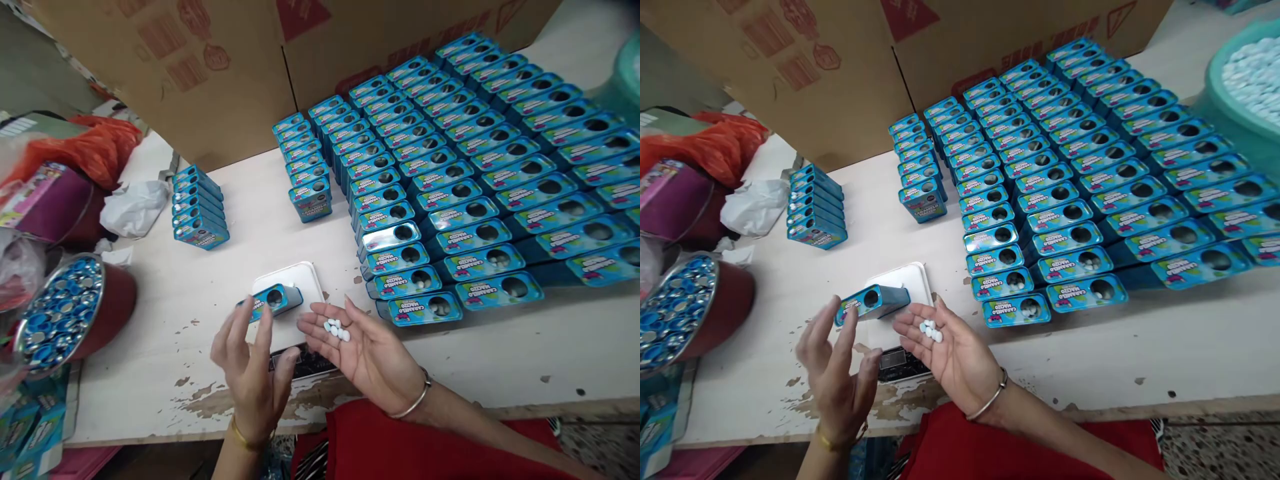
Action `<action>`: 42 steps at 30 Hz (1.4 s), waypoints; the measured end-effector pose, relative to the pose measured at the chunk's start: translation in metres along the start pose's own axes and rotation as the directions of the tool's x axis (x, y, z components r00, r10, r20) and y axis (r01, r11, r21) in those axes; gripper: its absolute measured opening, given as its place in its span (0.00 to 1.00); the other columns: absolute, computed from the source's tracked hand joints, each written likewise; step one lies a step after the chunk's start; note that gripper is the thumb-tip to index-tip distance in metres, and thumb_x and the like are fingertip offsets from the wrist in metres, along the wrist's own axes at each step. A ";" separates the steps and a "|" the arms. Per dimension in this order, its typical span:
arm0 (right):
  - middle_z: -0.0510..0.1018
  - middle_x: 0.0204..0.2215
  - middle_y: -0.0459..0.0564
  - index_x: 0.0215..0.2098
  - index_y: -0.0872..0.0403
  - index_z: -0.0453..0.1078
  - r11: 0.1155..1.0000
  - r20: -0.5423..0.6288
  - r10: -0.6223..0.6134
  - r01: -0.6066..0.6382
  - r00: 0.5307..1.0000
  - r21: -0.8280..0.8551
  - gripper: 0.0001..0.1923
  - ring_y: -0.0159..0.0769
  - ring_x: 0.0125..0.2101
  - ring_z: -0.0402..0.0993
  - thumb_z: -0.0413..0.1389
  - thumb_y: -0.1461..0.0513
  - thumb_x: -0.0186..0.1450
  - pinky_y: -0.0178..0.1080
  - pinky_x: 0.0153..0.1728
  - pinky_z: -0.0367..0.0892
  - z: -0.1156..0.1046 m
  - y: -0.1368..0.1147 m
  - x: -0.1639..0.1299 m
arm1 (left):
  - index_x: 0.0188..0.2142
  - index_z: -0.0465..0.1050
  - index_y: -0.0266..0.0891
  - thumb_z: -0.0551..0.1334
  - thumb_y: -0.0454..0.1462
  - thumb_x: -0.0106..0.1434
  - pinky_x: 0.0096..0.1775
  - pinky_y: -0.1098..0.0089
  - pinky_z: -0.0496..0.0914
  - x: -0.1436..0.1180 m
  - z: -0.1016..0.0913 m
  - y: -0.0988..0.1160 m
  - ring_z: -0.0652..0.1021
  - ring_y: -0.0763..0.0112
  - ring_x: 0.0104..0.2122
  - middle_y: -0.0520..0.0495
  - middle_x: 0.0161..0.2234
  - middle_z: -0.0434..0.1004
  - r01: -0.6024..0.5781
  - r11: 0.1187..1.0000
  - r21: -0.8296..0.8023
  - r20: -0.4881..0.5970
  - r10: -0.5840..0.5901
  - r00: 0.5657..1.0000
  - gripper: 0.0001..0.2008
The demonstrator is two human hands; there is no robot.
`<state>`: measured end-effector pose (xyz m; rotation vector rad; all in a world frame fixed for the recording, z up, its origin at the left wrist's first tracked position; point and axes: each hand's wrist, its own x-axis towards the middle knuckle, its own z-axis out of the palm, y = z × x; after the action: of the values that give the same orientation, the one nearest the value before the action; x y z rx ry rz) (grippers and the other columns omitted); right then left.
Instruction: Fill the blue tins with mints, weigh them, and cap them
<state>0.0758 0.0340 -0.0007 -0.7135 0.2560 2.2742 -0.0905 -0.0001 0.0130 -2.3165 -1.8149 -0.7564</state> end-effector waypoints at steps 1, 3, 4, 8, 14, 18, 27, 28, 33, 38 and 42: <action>0.78 0.43 0.56 0.45 0.59 0.71 1.000 0.012 -0.008 0.008 1.000 0.006 0.20 0.36 0.46 0.74 0.50 0.51 0.67 0.38 0.51 0.65 0.003 -0.001 -0.001 | 0.63 0.55 0.48 0.61 0.37 0.62 0.54 0.51 0.62 0.004 0.000 0.006 0.66 0.53 0.56 0.39 0.58 0.62 -0.034 0.999 -0.036 0.012 0.035 0.999 0.30; 0.77 0.45 0.55 0.47 0.58 0.71 1.000 0.039 -0.014 0.014 0.999 -0.003 0.22 0.34 0.46 0.74 0.48 0.50 0.67 0.37 0.50 0.66 0.008 -0.003 -0.004 | 0.60 0.58 0.47 0.62 0.35 0.60 0.45 0.61 0.70 0.011 0.002 0.019 0.73 0.61 0.46 0.41 0.49 0.70 -0.103 0.984 -0.143 0.094 0.117 0.989 0.29; 0.77 0.46 0.55 0.48 0.57 0.70 1.000 0.054 -0.018 0.019 0.998 -0.017 0.23 0.34 0.47 0.73 0.48 0.49 0.67 0.37 0.50 0.66 0.009 -0.003 -0.006 | 0.59 0.60 0.46 0.61 0.34 0.61 0.42 0.64 0.71 0.013 0.004 0.024 0.73 0.63 0.44 0.41 0.46 0.71 -0.121 0.972 -0.203 0.142 0.151 0.978 0.26; 0.74 0.50 0.54 0.51 0.55 0.70 0.994 0.124 -0.069 0.078 0.990 -0.070 0.25 0.36 0.55 0.66 0.49 0.47 0.65 0.40 0.57 0.60 0.013 -0.001 -0.017 | 0.53 0.65 0.41 0.59 0.30 0.62 0.41 0.65 0.73 0.017 0.015 0.032 0.73 0.64 0.44 0.40 0.43 0.69 -0.103 0.935 -0.339 0.177 0.171 0.969 0.19; 0.72 0.52 0.52 0.51 0.53 0.69 0.987 0.204 -0.088 0.112 0.975 -0.112 0.25 0.35 0.58 0.61 0.51 0.46 0.64 0.41 0.60 0.55 0.031 0.000 -0.022 | 0.46 0.67 0.39 0.60 0.27 0.60 0.39 0.69 0.72 0.030 0.003 0.026 0.73 0.70 0.41 0.44 0.41 0.71 -0.074 0.927 -0.369 0.050 0.100 0.994 0.15; 0.74 0.48 0.54 0.47 0.56 0.71 0.993 0.187 -0.082 0.095 0.979 -0.063 0.23 0.37 0.53 0.67 0.51 0.48 0.65 0.42 0.59 0.58 0.049 0.001 -0.013 | 0.41 0.68 0.39 0.60 0.28 0.60 0.31 0.74 0.69 0.045 -0.010 0.014 0.71 0.77 0.31 0.49 0.34 0.71 0.024 0.921 -0.390 0.001 -0.026 1.000 0.10; 0.75 0.38 0.53 0.40 0.58 0.72 0.974 -0.007 -0.194 0.192 0.981 -0.118 0.16 0.33 0.40 0.72 0.54 0.53 0.64 0.35 0.41 0.69 0.037 -0.004 0.002 | 0.39 0.71 0.37 0.59 0.32 0.62 0.33 0.73 0.69 0.052 -0.015 -0.012 0.72 0.75 0.31 0.48 0.33 0.71 0.088 0.964 -0.252 0.132 -0.056 0.990 0.06; 0.74 0.36 0.51 0.40 0.58 0.72 0.968 -0.022 -0.210 0.205 0.977 -0.143 0.16 0.32 0.37 0.72 0.56 0.54 0.63 0.33 0.37 0.68 0.033 -0.005 0.002 | 0.42 0.71 0.37 0.60 0.32 0.62 0.33 0.72 0.69 0.050 -0.017 -0.013 0.72 0.75 0.32 0.47 0.35 0.72 0.091 0.964 -0.250 0.145 -0.055 0.988 0.08; 0.69 0.26 0.44 0.38 0.57 0.71 0.938 -0.066 -0.233 0.206 0.970 -0.278 0.14 0.24 0.24 0.63 0.62 0.56 0.57 0.29 0.24 0.59 0.009 -0.004 0.003 | 0.43 0.73 0.40 0.61 0.35 0.61 0.34 0.71 0.69 0.044 -0.030 -0.033 0.73 0.74 0.32 0.48 0.35 0.74 0.184 0.943 -0.277 0.078 -0.169 0.983 0.10; 0.61 0.17 0.39 0.34 0.56 0.69 0.861 -0.116 -0.216 0.133 0.969 -0.491 0.19 0.21 0.16 0.50 0.62 0.49 0.54 0.29 0.17 0.44 -0.032 -0.001 0.005 | 0.41 0.75 0.40 0.62 0.41 0.60 0.36 0.71 0.70 0.048 -0.020 -0.086 0.74 0.73 0.33 0.48 0.36 0.76 0.452 0.804 -0.386 0.159 -0.424 0.891 0.11; 0.57 0.13 0.36 0.32 0.56 0.68 0.784 -0.186 -0.229 0.068 0.955 -0.617 0.22 0.20 0.13 0.44 0.61 0.46 0.53 0.30 0.15 0.37 -0.065 -0.004 0.006 | 0.36 0.75 0.38 0.66 0.43 0.54 0.36 0.72 0.70 0.068 0.014 -0.123 0.74 0.72 0.33 0.47 0.33 0.76 0.557 0.679 -0.478 0.469 -0.339 0.816 0.13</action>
<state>0.1025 0.0156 -0.0579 -1.3085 -0.4355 2.1000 -0.1895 0.1002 0.0045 -2.4716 -2.7270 -1.2081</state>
